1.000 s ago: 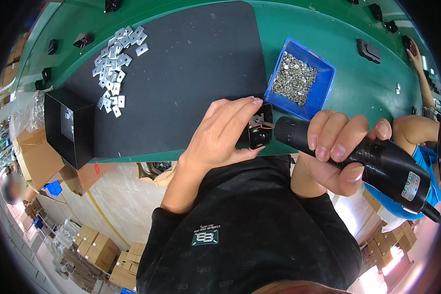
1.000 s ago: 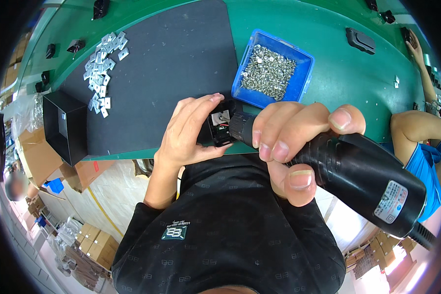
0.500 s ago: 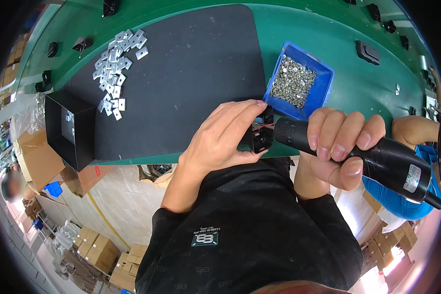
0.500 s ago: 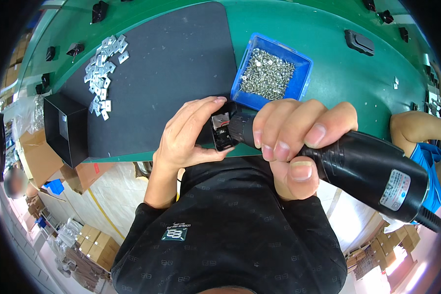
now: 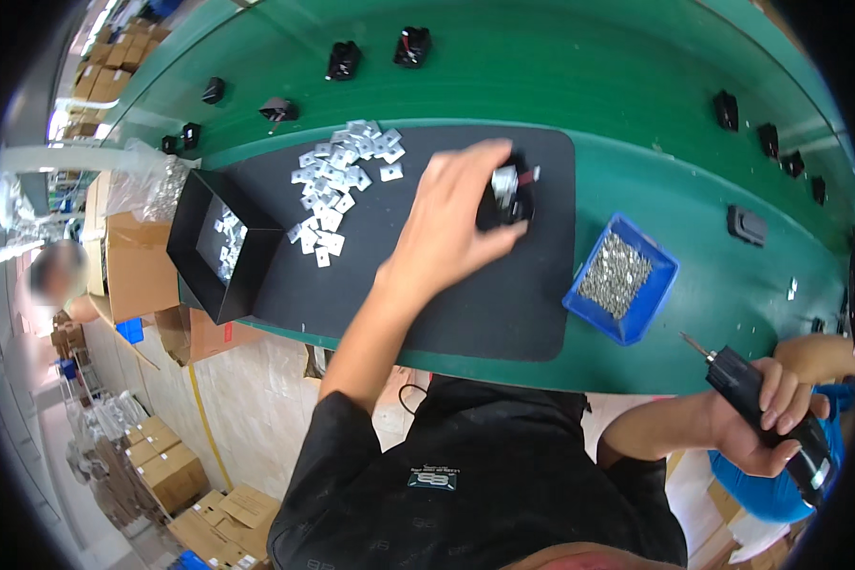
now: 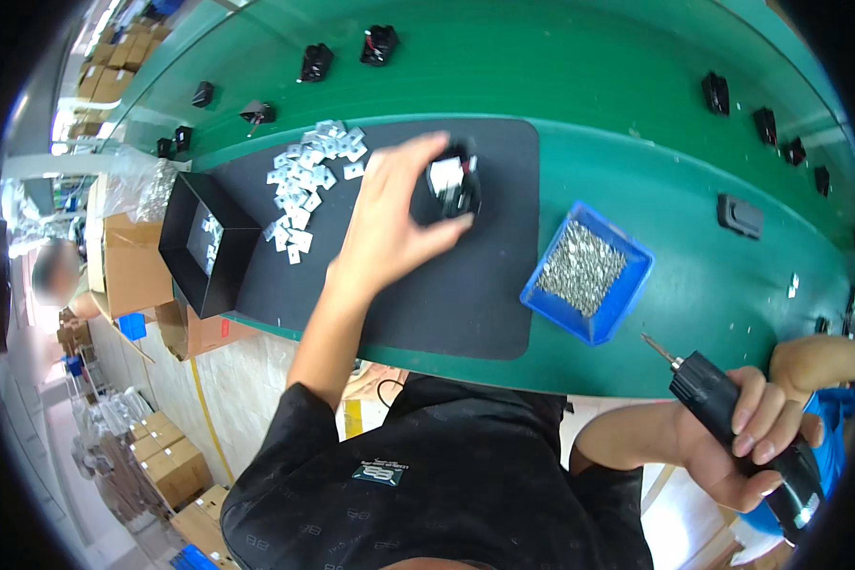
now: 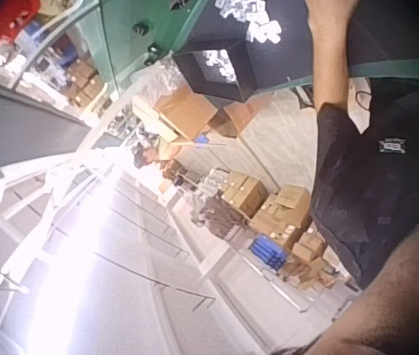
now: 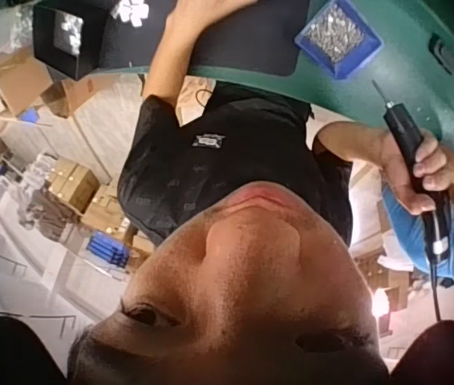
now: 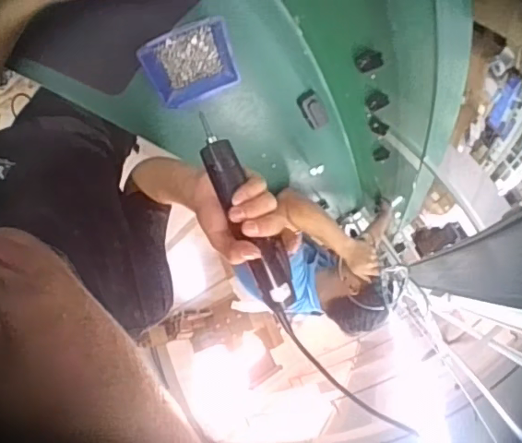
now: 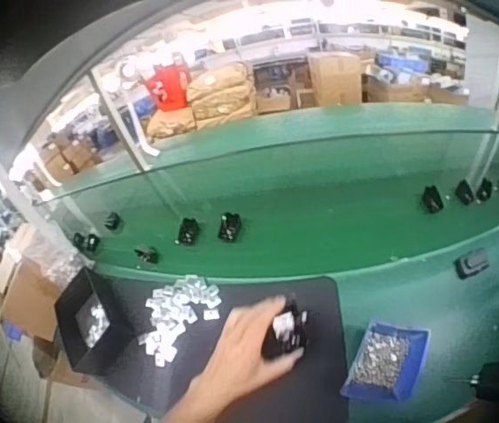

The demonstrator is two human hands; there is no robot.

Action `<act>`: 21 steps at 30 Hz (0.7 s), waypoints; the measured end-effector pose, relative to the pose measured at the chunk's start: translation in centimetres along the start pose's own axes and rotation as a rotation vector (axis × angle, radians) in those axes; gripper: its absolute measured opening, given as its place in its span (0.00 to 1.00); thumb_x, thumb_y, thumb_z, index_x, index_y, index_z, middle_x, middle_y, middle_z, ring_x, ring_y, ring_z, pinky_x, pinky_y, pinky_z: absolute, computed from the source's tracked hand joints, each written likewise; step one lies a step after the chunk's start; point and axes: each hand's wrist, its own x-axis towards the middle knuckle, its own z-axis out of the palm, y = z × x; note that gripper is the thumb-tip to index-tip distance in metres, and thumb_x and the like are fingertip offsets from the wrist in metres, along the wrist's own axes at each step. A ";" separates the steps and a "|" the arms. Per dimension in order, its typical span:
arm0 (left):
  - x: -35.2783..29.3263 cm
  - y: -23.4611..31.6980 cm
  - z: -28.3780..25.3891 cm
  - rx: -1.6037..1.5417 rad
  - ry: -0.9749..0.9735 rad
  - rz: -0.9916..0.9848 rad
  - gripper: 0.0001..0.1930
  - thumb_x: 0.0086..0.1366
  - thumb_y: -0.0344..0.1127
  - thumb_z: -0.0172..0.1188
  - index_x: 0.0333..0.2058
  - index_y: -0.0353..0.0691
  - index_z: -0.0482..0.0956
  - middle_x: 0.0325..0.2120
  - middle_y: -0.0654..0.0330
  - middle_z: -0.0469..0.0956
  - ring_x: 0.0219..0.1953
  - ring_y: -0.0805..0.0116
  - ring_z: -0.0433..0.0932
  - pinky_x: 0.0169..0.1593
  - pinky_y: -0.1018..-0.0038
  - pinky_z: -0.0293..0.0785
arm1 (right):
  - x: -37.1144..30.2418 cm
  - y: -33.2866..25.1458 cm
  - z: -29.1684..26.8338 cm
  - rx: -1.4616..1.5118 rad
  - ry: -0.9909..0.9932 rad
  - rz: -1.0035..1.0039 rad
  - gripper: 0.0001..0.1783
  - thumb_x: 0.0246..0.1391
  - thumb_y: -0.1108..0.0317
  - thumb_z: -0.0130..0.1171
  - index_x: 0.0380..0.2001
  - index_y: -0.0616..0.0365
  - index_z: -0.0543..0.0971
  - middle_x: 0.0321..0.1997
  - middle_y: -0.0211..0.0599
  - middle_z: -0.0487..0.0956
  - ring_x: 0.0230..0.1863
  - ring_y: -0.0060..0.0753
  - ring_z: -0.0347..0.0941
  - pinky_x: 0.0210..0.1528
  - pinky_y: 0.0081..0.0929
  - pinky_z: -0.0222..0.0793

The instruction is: Assembling electronic components using an electric screwdriver.

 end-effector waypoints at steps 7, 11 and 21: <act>11.0 -9.5 1.3 0.426 -0.132 0.030 0.43 0.48 0.48 0.67 0.61 0.41 0.59 0.59 0.42 0.60 0.60 0.43 0.61 0.60 0.59 0.62 | -3.2 0.8 -2.2 -0.161 0.042 0.120 0.26 0.52 0.66 0.55 0.52 0.62 0.59 0.26 0.29 0.64 0.23 0.21 0.61 0.31 0.22 0.57; 12.1 -19.3 -4.4 0.636 0.147 -0.238 0.35 0.50 0.47 0.62 0.57 0.43 0.65 0.52 0.42 0.68 0.53 0.45 0.69 0.53 0.54 0.68 | -3.6 -0.6 -3.8 -0.321 0.103 0.076 0.29 0.52 0.66 0.57 0.54 0.62 0.58 0.25 0.30 0.64 0.22 0.20 0.61 0.29 0.21 0.59; 4.1 -6.7 -3.4 0.202 0.059 -0.253 0.26 0.47 0.38 0.64 0.45 0.35 0.68 0.36 0.46 0.74 0.38 0.47 0.75 0.41 0.61 0.72 | -3.2 0.0 -5.1 -0.331 0.048 0.102 0.28 0.52 0.66 0.54 0.54 0.63 0.59 0.25 0.30 0.64 0.23 0.20 0.60 0.31 0.22 0.57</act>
